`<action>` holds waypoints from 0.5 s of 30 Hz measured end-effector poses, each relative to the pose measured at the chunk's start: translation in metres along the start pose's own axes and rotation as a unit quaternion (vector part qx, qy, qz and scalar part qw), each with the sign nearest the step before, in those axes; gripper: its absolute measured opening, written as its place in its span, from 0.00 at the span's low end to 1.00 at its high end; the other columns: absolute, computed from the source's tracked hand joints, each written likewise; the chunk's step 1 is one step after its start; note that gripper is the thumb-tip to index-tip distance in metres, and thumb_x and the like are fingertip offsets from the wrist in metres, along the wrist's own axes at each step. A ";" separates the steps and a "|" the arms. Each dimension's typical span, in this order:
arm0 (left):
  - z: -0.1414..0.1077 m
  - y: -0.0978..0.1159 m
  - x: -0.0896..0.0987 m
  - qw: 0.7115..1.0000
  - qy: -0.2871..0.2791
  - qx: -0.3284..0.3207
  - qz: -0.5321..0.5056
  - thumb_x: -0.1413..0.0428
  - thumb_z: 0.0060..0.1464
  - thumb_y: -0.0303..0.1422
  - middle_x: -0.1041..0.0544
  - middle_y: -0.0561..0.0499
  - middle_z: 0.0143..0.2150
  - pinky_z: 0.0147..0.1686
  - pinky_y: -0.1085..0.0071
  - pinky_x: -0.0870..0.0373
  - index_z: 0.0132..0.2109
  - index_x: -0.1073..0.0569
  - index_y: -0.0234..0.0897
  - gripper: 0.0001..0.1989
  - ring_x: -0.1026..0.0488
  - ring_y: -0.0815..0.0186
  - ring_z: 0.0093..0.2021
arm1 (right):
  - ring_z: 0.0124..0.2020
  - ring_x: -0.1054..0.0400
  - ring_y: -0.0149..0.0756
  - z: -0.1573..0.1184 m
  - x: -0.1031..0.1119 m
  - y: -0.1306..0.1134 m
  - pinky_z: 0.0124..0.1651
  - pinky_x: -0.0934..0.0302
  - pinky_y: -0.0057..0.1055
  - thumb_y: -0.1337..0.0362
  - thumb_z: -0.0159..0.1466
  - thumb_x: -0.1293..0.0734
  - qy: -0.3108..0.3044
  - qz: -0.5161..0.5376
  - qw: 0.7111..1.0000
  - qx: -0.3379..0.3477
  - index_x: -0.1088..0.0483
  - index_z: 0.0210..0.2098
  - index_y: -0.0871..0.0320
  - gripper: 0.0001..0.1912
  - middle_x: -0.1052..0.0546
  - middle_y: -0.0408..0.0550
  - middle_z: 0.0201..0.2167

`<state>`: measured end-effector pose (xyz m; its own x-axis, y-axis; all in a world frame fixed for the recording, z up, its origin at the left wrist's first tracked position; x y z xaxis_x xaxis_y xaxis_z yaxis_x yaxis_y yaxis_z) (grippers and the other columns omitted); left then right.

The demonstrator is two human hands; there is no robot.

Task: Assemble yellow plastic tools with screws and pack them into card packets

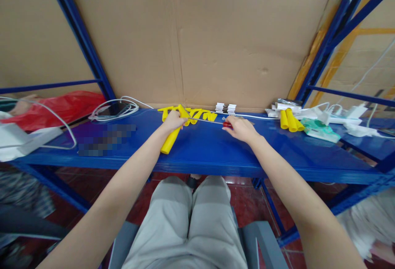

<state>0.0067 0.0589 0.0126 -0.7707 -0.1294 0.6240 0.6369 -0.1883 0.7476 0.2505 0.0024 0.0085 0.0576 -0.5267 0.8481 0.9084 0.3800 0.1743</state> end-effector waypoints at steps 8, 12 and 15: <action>0.001 -0.002 -0.002 1.000 -0.001 -0.002 -0.003 0.47 0.46 0.20 0.35 0.56 0.13 0.23 0.75 0.38 0.20 0.32 0.34 0.10 0.34 0.70 0.17 | 0.38 0.28 0.43 0.000 0.001 -0.001 0.33 0.44 0.31 0.62 0.65 0.41 -0.010 -0.045 0.999 0.012 0.32 0.40 0.58 0.09 0.22 0.54 0.39; -0.001 0.001 0.001 1.000 0.005 -0.002 -0.007 0.47 0.46 0.20 0.36 0.56 0.12 0.24 0.75 0.38 0.20 0.32 0.33 0.11 0.34 0.70 0.17 | 0.41 0.29 0.42 -0.001 -0.001 -0.002 0.37 0.42 0.31 0.61 0.66 0.42 -0.017 -0.040 0.999 0.027 0.30 0.41 0.58 0.12 0.22 0.54 0.41; -0.002 0.002 0.001 1.000 0.005 -0.003 -0.007 0.47 0.47 0.20 0.35 0.56 0.13 0.24 0.75 0.37 0.20 0.32 0.33 0.11 0.33 0.70 0.17 | 0.43 0.28 0.42 0.000 -0.003 -0.001 0.39 0.40 0.32 0.60 0.67 0.43 -0.031 -0.034 0.999 0.015 0.30 0.44 0.59 0.13 0.22 0.55 0.44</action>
<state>0.0070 0.0563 0.0145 -0.7801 -0.1360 0.6107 0.6254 -0.1969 0.7550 0.2498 0.0037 0.0057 -0.0304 -0.5041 0.8631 0.8967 0.3678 0.2464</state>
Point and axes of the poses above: each hand's wrist, its own z-axis towards the middle knuckle, its own x-axis out of the back of the hand, y = z × x, the point moved 6 cm from there along z, towards the middle knuckle
